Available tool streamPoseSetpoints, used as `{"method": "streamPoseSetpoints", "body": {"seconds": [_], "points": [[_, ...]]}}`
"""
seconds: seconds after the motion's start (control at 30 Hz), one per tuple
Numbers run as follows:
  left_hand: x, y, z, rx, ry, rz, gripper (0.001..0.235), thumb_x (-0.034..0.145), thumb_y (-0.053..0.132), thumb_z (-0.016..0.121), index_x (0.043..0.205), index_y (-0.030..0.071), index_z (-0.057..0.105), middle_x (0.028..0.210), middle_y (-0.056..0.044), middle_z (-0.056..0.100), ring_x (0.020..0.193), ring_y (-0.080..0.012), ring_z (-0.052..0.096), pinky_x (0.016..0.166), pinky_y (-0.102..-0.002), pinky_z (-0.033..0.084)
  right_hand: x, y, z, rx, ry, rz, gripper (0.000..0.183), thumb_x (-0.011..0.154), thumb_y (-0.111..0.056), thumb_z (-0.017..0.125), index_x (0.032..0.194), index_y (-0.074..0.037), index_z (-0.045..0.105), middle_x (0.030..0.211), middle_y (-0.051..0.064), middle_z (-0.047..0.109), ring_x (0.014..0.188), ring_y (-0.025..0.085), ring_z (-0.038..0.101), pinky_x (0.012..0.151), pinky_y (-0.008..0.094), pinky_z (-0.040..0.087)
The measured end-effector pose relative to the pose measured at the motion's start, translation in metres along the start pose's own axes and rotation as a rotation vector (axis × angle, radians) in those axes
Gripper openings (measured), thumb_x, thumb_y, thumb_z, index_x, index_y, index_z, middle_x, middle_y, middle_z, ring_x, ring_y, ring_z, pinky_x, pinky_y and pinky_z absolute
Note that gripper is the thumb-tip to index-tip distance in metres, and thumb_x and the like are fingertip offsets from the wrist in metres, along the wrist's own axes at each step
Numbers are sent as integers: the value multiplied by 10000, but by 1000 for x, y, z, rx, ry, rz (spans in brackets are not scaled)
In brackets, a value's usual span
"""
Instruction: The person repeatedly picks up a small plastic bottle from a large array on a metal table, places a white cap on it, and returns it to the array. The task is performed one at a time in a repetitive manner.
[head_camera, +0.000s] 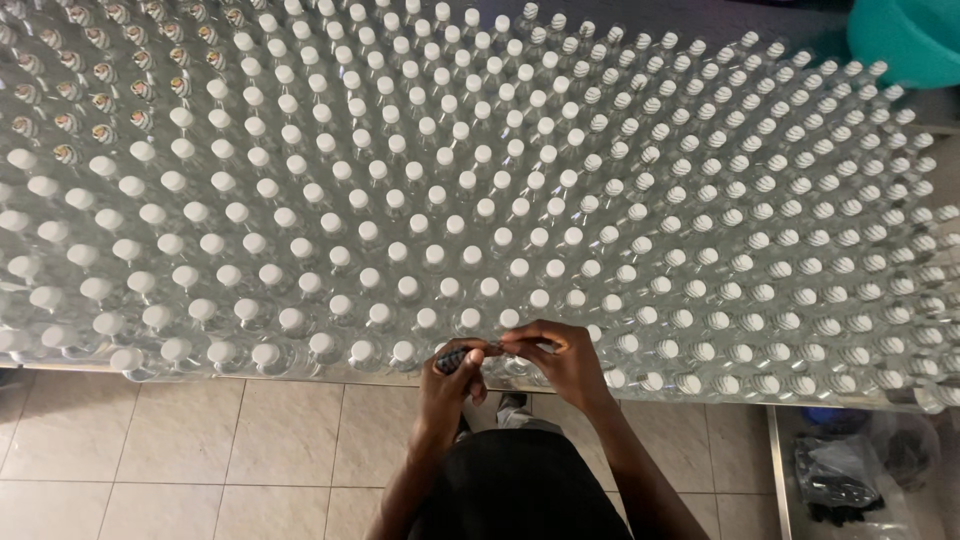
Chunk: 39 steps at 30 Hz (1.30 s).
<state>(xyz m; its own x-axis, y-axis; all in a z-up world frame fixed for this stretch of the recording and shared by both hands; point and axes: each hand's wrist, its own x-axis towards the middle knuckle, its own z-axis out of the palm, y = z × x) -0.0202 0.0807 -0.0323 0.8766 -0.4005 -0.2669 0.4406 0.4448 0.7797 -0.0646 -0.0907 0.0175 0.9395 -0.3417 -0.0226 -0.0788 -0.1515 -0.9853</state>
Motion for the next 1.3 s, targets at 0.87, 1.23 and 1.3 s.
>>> {"method": "streamPoseSetpoints", "body": {"seconds": [0.87,1.23,1.3], "points": [[40,-15,29,158,-196,-75,296,770,-13,877,1012,-96,729,858,-236,740,388,-141,544,354,-291,470,7,-5,-51,-98,-159,-43,114,904,-89,788,979,-17,743,1116,126,737,1020,245,711,962,444,564],[41,-22,15,162,-222,-99,334,765,-15,882,1057,-86,737,944,-253,775,372,-134,549,336,-278,472,11,-3,-48,-181,-270,-17,115,913,-138,783,968,-55,726,1187,116,697,1133,279,651,1015,459,516],[40,-24,15,143,-191,-99,289,766,-55,865,1017,-101,731,865,-255,766,366,-134,534,335,-277,450,10,-3,-44,-131,-284,32,130,921,-155,774,991,-55,731,1232,116,685,1162,265,631,1044,453,500]]}}
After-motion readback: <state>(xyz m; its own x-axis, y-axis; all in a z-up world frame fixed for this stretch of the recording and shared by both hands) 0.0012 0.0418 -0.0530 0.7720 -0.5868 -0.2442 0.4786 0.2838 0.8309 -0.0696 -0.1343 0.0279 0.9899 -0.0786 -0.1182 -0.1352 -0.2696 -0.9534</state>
